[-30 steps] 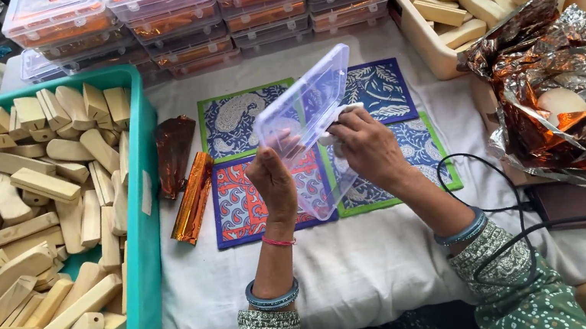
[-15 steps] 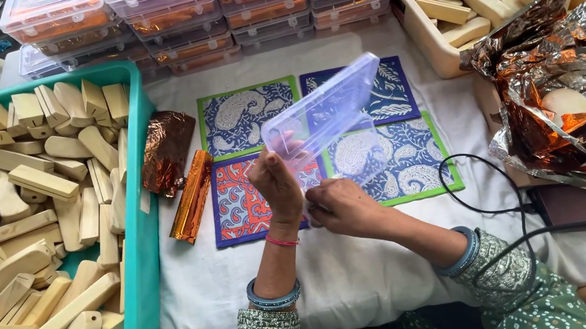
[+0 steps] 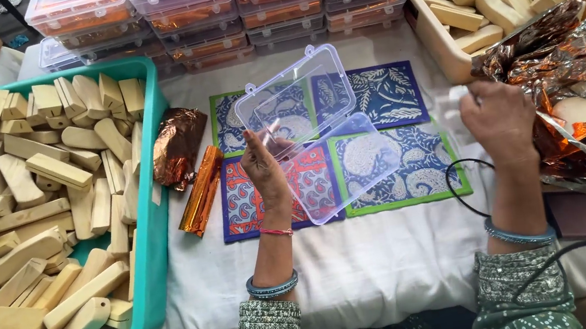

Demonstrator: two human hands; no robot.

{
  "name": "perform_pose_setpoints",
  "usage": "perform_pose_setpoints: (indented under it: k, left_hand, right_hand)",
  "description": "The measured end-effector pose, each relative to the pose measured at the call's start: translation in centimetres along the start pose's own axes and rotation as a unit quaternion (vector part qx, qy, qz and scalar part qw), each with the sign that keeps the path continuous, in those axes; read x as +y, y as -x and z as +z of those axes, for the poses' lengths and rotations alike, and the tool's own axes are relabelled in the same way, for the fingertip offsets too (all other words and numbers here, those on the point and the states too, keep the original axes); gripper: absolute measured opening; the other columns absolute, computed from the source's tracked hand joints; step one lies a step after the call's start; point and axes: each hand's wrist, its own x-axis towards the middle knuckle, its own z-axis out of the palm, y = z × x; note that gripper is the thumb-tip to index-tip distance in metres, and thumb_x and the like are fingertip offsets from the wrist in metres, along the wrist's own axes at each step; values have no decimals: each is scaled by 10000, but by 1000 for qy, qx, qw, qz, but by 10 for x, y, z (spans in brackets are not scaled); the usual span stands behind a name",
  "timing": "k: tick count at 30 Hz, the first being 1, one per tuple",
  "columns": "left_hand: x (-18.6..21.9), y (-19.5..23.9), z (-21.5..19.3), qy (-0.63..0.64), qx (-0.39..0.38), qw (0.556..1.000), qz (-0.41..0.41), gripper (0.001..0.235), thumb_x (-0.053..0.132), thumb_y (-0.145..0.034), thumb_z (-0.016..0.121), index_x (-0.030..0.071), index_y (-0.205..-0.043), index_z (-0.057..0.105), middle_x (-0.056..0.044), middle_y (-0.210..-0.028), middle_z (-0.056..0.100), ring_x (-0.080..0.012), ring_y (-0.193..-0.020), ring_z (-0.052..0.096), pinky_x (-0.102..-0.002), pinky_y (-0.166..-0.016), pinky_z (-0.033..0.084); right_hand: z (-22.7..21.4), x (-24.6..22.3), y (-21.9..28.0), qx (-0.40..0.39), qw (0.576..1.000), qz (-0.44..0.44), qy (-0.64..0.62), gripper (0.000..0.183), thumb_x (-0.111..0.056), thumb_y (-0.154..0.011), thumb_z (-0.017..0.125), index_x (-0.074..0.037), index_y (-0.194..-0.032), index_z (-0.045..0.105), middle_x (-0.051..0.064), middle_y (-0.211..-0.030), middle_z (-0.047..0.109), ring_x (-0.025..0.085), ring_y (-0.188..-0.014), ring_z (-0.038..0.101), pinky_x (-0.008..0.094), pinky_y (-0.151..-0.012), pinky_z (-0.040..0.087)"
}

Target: The person wraps small wooden pieces in copper foil and places them into a clear plastic container. They then wipe a wooden piece with a white cloth and place it on the table.

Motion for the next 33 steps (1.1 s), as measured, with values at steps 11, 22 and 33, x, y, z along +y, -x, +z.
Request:
perform_pose_setpoints:
  k: [11, 22, 33]
  left_hand:
    - [-18, -7, -4, -25, -18, 998, -49, 705, 667, -999, 418, 48, -1005, 756, -33, -625, 702, -127, -583, 721, -291, -611, 650]
    - [-39, -10, -6, -310, -19, 945, 103, 457, 393, -1028, 575, 81, -1359, 612, -135, -1331, 641, -266, -1211, 637, -375, -1011, 549]
    - [-46, 12, 3, -504, -118, 851, 87, 597, 384, -918, 687, 62, -1402, 553, -156, -1387, 590, -328, -1297, 553, -502, -1036, 477]
  right_hand:
    - [33, -92, 40, -278, 955, -78, -61, 353, -308, -976, 678, -58, -1221, 719, 127, -1013, 760, 241, -843, 735, 429, -792, 601]
    - [65, -78, 35, -175, 976, -54, -119, 343, -185, -974, 655, 22, -1243, 703, 196, -887, 766, 260, -728, 757, 403, -698, 623]
    - [24, -218, 54, -33, 913, -358, -193, 301, -50, -870, 776, -75, -1170, 759, 122, -1127, 723, 302, -1039, 682, 406, -892, 567]
